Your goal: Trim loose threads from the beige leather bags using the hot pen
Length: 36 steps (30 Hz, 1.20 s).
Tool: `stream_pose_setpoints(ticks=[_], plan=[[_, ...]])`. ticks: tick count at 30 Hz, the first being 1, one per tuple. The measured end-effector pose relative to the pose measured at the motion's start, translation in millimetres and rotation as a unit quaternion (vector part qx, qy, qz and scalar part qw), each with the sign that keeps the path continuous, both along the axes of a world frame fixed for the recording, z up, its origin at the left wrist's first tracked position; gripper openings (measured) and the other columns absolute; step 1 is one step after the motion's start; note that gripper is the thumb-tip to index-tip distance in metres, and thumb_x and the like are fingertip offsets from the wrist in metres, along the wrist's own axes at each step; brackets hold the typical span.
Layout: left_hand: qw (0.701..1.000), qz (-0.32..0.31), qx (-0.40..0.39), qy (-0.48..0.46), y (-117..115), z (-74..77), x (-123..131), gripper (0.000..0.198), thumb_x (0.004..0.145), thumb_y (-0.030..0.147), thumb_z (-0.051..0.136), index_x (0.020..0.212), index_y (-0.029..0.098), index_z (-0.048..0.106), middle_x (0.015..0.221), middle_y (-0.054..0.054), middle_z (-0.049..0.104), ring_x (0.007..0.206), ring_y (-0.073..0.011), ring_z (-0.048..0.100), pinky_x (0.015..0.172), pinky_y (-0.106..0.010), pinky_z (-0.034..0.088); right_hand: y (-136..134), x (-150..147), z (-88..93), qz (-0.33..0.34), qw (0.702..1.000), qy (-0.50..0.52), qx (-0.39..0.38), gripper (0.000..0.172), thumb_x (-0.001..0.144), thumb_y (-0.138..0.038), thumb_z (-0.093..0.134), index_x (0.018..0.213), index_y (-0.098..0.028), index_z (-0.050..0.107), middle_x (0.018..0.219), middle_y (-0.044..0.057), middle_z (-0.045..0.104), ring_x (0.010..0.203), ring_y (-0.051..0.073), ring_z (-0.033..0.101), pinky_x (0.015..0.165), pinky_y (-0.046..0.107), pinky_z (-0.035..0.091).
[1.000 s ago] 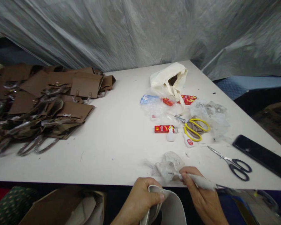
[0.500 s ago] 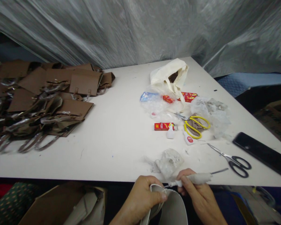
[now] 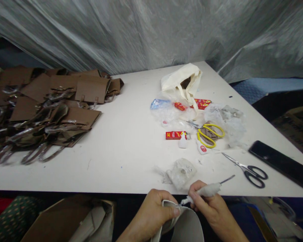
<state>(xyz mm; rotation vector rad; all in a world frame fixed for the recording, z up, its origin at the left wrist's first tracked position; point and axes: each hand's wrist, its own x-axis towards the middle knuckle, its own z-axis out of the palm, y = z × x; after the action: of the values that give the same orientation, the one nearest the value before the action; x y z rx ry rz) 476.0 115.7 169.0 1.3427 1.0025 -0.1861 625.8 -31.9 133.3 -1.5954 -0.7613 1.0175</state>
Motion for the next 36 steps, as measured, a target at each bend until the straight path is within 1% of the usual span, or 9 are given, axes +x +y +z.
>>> stream_pose_setpoints(ticks=[6, 11, 16, 18, 21, 23, 26, 30, 36], plan=[[1.000, 0.007, 0.001, -0.015, 1, 0.9, -1, 0.020, 0.058, 0.030, 0.075, 0.069, 0.013, 0.076, 0.055, 0.003, 0.056, 0.057, -0.0125, 0.043, 0.057, -0.026, 0.033, -1, 8, 16.4, 0.073, 0.997, -0.018, 0.000, 0.025, 0.101, -0.042, 0.050, 0.088, -0.021, 0.056, 0.077, -0.002, 0.048, 0.074, 0.017, 0.046, 0.067, 0.027, 0.036], [0.999, 0.024, -0.034, -0.015, -2, -5.8, -2, 0.022, 0.054, 0.029, 0.077, 0.070, 0.013, 0.075, 0.055, 0.002, 0.058, 0.055, -0.0126, 0.044, 0.055, -0.027, 0.030, -7, 9, 19.9, 0.113, 0.993, 0.010, -0.018, 0.021, 0.101, -0.038, 0.049, 0.090, -0.021, 0.055, 0.078, -0.003, 0.045, 0.076, 0.016, 0.044, 0.069, 0.027, 0.036], [0.998, 0.016, -0.055, -0.034, -5, -7.0, -4, 0.017, 0.054, 0.026, 0.078, 0.064, 0.012, 0.075, 0.051, 0.002, 0.057, 0.051, -0.0110, 0.042, 0.052, -0.026, 0.026, -2, 8, 17.9, 0.061, 0.997, 0.050, -0.007, 0.026, 0.103, -0.037, 0.045, 0.084, -0.021, 0.054, 0.075, -0.002, 0.053, 0.073, 0.017, 0.051, 0.068, 0.027, 0.041], [0.996, 0.039, -0.067, -0.034, -4, -7.3, -5, 0.017, 0.053, 0.026, 0.077, 0.064, 0.013, 0.074, 0.049, 0.002, 0.057, 0.048, -0.0108, 0.041, 0.050, -0.026, 0.025, 1, 11, 17.2, 0.003, 0.999, 0.046, 0.007, 0.031, 0.104, -0.040, 0.044, 0.082, -0.021, 0.055, 0.073, -0.001, 0.056, 0.070, 0.017, 0.053, 0.065, 0.027, 0.043], [0.992, 0.083, -0.080, -0.047, -1, -9.9, -10, 0.019, 0.056, 0.029, 0.077, 0.066, 0.014, 0.071, 0.050, 0.001, 0.057, 0.047, -0.0114, 0.044, 0.049, -0.025, 0.026, 6, 17, 16.9, -0.103, 0.994, -0.010, 0.028, 0.036, 0.105, -0.045, 0.044, 0.082, -0.022, 0.058, 0.072, -0.001, 0.058, 0.070, 0.018, 0.056, 0.065, 0.027, 0.045], [0.988, 0.109, -0.089, -0.067, 2, -12.4, -13, 0.023, 0.060, 0.033, 0.079, 0.071, 0.015, 0.069, 0.052, 0.001, 0.059, 0.048, -0.0120, 0.047, 0.051, -0.024, 0.030, 9, 21, 16.4, -0.134, 0.989, -0.060, 0.032, 0.035, 0.105, -0.048, 0.047, 0.086, -0.022, 0.061, 0.071, -0.001, 0.059, 0.072, 0.018, 0.058, 0.068, 0.027, 0.046], [0.982, 0.128, -0.106, -0.090, 6, -16.2, -16, 0.030, 0.064, 0.040, 0.081, 0.077, 0.017, 0.067, 0.056, 0.001, 0.060, 0.050, -0.0123, 0.049, 0.053, -0.024, 0.033, 12, 21, 14.8, -0.122, 0.986, -0.115, 0.019, 0.035, 0.105, -0.048, 0.047, 0.089, -0.022, 0.063, 0.073, -0.001, 0.061, 0.072, 0.019, 0.060, 0.068, 0.027, 0.047], [0.982, 0.117, -0.107, -0.102, 10, -18.8, -16, 0.037, 0.063, 0.045, 0.084, 0.079, 0.016, 0.066, 0.059, 0.002, 0.059, 0.054, -0.0123, 0.047, 0.054, -0.025, 0.034, 15, 21, 13.9, -0.101, 0.982, -0.161, 0.002, 0.035, 0.106, -0.047, 0.044, 0.088, -0.022, 0.061, 0.076, 0.000, 0.061, 0.071, 0.018, 0.060, 0.067, 0.027, 0.046], [0.994, 0.071, -0.058, -0.062, 15, -8.4, -11, 0.038, 0.063, 0.046, 0.082, 0.079, 0.015, 0.068, 0.061, 0.002, 0.058, 0.060, -0.0135, 0.046, 0.059, -0.026, 0.034, 18, 23, 18.5, -0.081, 0.980, -0.181, -0.013, 0.029, 0.101, -0.043, 0.048, 0.085, -0.022, 0.060, 0.066, -0.003, 0.053, 0.062, 0.017, 0.052, 0.058, 0.027, 0.041]])
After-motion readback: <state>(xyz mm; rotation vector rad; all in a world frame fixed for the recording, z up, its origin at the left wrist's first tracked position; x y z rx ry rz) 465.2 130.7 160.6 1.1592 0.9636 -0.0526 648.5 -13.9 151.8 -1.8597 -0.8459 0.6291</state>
